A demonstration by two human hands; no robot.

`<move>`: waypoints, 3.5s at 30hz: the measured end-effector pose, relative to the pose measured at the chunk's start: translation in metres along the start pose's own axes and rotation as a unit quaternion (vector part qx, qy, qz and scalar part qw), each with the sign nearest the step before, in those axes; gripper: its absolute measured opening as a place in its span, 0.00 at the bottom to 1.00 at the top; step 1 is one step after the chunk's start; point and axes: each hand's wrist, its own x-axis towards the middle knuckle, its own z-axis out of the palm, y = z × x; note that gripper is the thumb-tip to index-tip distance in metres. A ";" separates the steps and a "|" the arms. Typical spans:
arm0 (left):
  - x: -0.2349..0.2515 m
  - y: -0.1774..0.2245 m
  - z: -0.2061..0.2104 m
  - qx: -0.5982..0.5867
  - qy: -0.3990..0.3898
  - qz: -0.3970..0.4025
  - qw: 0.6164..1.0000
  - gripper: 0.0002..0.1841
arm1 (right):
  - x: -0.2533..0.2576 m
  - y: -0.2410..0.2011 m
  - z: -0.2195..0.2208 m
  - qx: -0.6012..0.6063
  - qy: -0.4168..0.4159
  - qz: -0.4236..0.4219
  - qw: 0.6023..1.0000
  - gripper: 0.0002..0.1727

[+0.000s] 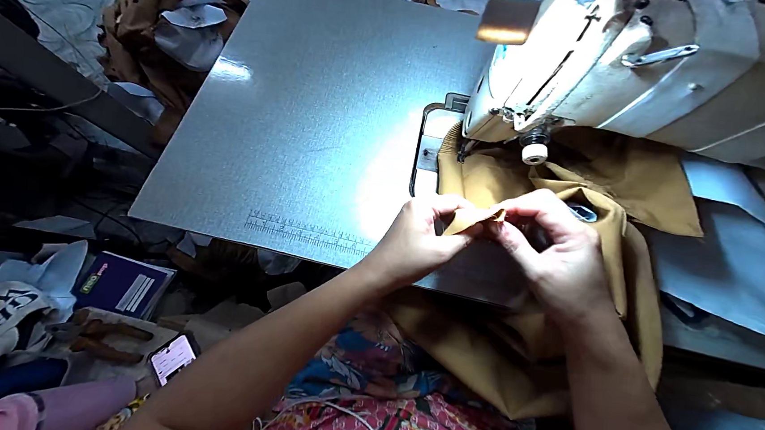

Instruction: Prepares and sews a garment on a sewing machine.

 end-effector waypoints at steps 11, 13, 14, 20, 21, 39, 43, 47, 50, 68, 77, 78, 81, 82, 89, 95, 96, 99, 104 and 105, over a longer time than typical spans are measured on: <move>0.010 0.004 -0.006 -0.137 -0.004 -0.092 0.986 0.05 | -0.001 0.001 0.002 -0.228 0.026 -0.185 0.956 0.20; 0.010 0.003 -0.006 -0.111 -0.008 -0.061 0.992 0.04 | 0.002 -0.002 0.000 -0.159 0.018 -0.119 0.980 0.17; 0.010 0.002 -0.006 -0.089 -0.008 -0.034 0.995 0.04 | 0.003 -0.004 -0.001 -0.128 0.012 -0.084 0.988 0.14; 0.004 0.006 -0.005 0.035 0.036 0.062 0.997 0.09 | 0.007 -0.017 -0.006 -0.112 -0.026 -0.018 0.993 0.09; 0.004 0.006 -0.005 0.061 0.049 0.078 0.994 0.10 | 0.006 -0.017 -0.007 -0.136 -0.015 -0.041 0.990 0.09; 0.006 0.016 -0.031 0.457 0.090 0.335 0.819 0.09 | 0.022 -0.019 -0.016 -0.364 0.143 -0.159 0.906 0.12; 0.006 0.030 -0.027 0.482 0.111 0.302 0.815 0.10 | 0.022 -0.020 -0.015 -0.364 0.159 -0.151 0.905 0.12; 0.006 0.044 -0.006 0.506 0.165 0.224 0.817 0.11 | 0.020 -0.023 -0.008 -0.358 0.176 -0.143 0.906 0.11; 0.008 0.059 0.011 0.490 0.164 0.163 0.840 0.15 | 0.016 -0.025 -0.001 -0.348 0.185 -0.134 0.909 0.11; 0.003 0.079 0.023 0.372 0.106 0.092 0.917 0.14 | 0.000 -0.032 0.003 -0.327 0.117 -0.140 0.927 0.14; 0.015 0.045 -0.020 0.429 0.030 0.307 0.849 0.09 | 0.001 -0.023 -0.010 -0.270 0.065 -0.162 0.947 0.12; 0.014 0.042 -0.023 0.414 0.015 0.320 0.852 0.09 | 0.000 -0.023 -0.011 -0.270 0.052 -0.170 0.946 0.13; 0.000 0.037 -0.026 0.417 0.002 0.313 0.854 0.07 | -0.006 -0.021 -0.012 -0.261 0.000 -0.192 0.946 0.14; -0.005 0.034 -0.026 0.422 -0.004 0.307 0.853 0.08 | -0.009 -0.020 -0.012 -0.256 -0.018 -0.198 0.946 0.15; -0.046 -0.025 -0.010 0.397 -0.115 0.235 0.880 0.07 | -0.056 0.017 0.019 -0.249 -0.130 -0.128 0.951 0.15; -0.009 -0.019 -0.020 0.375 -0.239 0.077 0.892 0.06 | -0.075 0.026 0.038 -0.270 -0.106 -0.115 0.950 0.12; 0.007 -0.020 -0.021 0.394 -0.211 0.083 0.891 0.07 | -0.076 0.026 0.038 -0.273 -0.108 -0.118 0.949 0.12; 0.045 -0.037 -0.013 0.447 -0.133 0.092 0.880 0.14 | -0.078 0.028 0.038 -0.260 -0.112 -0.123 0.951 0.13; 0.054 -0.051 -0.002 0.477 -0.126 0.039 0.869 0.18 | -0.080 0.034 0.037 -0.220 -0.109 -0.112 0.963 0.13; 0.054 -0.051 -0.003 0.476 -0.126 0.032 0.870 0.18 | -0.080 0.035 0.037 -0.215 -0.111 -0.111 0.964 0.13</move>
